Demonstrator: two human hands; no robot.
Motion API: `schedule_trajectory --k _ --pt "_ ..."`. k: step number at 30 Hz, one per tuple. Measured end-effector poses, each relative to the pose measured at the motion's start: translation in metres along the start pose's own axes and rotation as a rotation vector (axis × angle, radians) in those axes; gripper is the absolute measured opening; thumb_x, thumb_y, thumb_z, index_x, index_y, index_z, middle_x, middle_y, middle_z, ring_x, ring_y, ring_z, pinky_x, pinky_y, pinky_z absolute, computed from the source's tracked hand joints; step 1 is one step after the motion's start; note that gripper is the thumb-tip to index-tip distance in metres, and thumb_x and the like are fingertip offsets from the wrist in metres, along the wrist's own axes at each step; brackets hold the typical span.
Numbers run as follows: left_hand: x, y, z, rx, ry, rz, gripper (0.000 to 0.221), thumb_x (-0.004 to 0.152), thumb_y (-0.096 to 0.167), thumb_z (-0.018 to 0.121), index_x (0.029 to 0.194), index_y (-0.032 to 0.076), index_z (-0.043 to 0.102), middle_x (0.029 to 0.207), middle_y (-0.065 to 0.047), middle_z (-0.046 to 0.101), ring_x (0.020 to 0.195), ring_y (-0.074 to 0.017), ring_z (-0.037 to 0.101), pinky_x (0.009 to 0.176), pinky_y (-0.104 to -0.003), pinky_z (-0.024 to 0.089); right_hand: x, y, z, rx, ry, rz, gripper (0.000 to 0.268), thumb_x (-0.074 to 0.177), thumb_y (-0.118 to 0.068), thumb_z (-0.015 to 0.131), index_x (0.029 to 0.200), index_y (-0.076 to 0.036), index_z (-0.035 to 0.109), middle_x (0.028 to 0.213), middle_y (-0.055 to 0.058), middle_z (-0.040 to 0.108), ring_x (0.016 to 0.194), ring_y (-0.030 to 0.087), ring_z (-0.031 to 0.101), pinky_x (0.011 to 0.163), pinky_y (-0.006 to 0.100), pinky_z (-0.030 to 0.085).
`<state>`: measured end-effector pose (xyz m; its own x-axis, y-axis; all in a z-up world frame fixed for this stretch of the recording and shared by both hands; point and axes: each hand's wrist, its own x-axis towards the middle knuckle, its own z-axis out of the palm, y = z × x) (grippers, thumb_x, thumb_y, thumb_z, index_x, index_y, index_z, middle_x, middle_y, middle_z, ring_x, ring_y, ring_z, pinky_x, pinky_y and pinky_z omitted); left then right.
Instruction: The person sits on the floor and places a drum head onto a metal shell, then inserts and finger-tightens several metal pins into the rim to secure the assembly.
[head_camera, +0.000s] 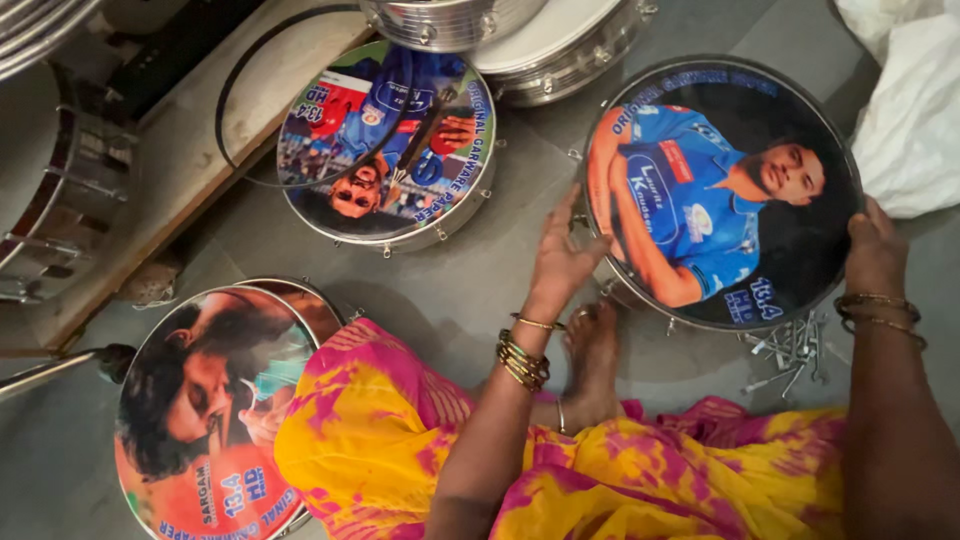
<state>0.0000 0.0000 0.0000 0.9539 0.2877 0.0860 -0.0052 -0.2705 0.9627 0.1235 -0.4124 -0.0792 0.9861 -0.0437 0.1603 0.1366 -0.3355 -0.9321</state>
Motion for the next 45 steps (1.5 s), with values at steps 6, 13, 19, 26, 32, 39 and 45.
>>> schedule_trajectory --k 6,13,19,26,32,39,45 --pt "-0.005 0.017 0.003 0.098 0.027 0.073 0.100 0.075 0.030 0.086 0.159 0.008 0.037 0.153 -0.026 0.047 0.142 -0.0398 0.047 0.117 -0.043 0.041 -0.004 0.001 -0.001 -0.176 0.033 0.066 0.043 0.108 -0.014 0.047 0.146 0.001 0.061 0.124 0.012 0.066 0.110 0.018 0.058 0.100 0.031 0.044" --pt "0.021 0.024 -0.003 -0.244 -0.105 -0.159 0.104 0.079 0.039 0.085 0.156 -0.004 0.029 0.150 -0.027 0.047 0.138 -0.0373 0.050 0.111 -0.046 0.046 0.002 -0.004 0.003 -0.140 0.036 0.172 0.048 0.105 -0.018 0.048 0.149 0.000 0.058 0.126 0.013 0.065 0.108 0.018 0.057 0.096 0.031 0.044" --pt "0.037 0.009 -0.015 -0.499 -0.147 -0.544 0.093 0.081 0.049 0.074 0.156 0.010 0.033 0.145 -0.016 0.050 0.126 -0.0311 0.057 0.088 -0.044 0.057 0.005 -0.045 0.011 -0.103 0.031 0.143 0.049 0.104 -0.018 0.048 0.148 0.001 0.058 0.133 0.011 0.065 0.117 0.016 0.057 0.103 0.029 0.043" --pt "0.039 -0.043 -0.014 -0.684 -0.117 -0.646 0.076 0.087 0.050 0.066 0.149 0.014 0.041 0.137 -0.010 0.055 0.121 -0.0296 0.058 0.084 -0.048 0.056 0.006 -0.047 0.028 0.368 -0.027 0.135 0.061 0.106 -0.036 0.060 0.155 -0.001 0.049 0.149 0.006 0.057 0.133 0.016 0.054 0.115 0.031 0.042" --pt "0.036 -0.057 -0.006 -0.897 -0.232 -0.640 0.064 0.093 0.049 0.063 0.145 0.017 0.044 0.145 -0.007 0.053 0.129 -0.0258 0.057 0.099 -0.053 0.052 0.009 -0.006 0.030 0.845 -0.012 0.532 0.067 0.094 -0.055 0.064 0.146 -0.013 0.055 0.141 0.002 0.062 0.126 0.018 0.059 0.107 0.036 0.048" --pt "0.035 -0.033 -0.007 -0.941 -0.229 -0.625 0.075 0.091 0.050 0.063 0.151 0.011 0.041 0.145 -0.010 0.054 0.130 -0.0263 0.056 0.104 -0.047 0.050 -0.001 -0.007 0.033 0.914 -0.052 0.625 0.065 0.093 -0.054 0.065 0.141 -0.011 0.058 0.133 0.003 0.065 0.117 0.018 0.062 0.101 0.036 0.051" --pt "0.036 -0.040 -0.027 -0.956 -0.179 -0.581 0.077 0.094 0.048 0.066 0.151 0.002 0.043 0.144 -0.013 0.057 0.130 -0.0271 0.058 0.109 -0.044 0.049 -0.010 0.004 0.053 0.888 -0.092 0.582 0.053 0.098 -0.049 0.066 0.133 -0.010 0.061 0.123 0.001 0.067 0.109 0.014 0.064 0.096 0.034 0.052"
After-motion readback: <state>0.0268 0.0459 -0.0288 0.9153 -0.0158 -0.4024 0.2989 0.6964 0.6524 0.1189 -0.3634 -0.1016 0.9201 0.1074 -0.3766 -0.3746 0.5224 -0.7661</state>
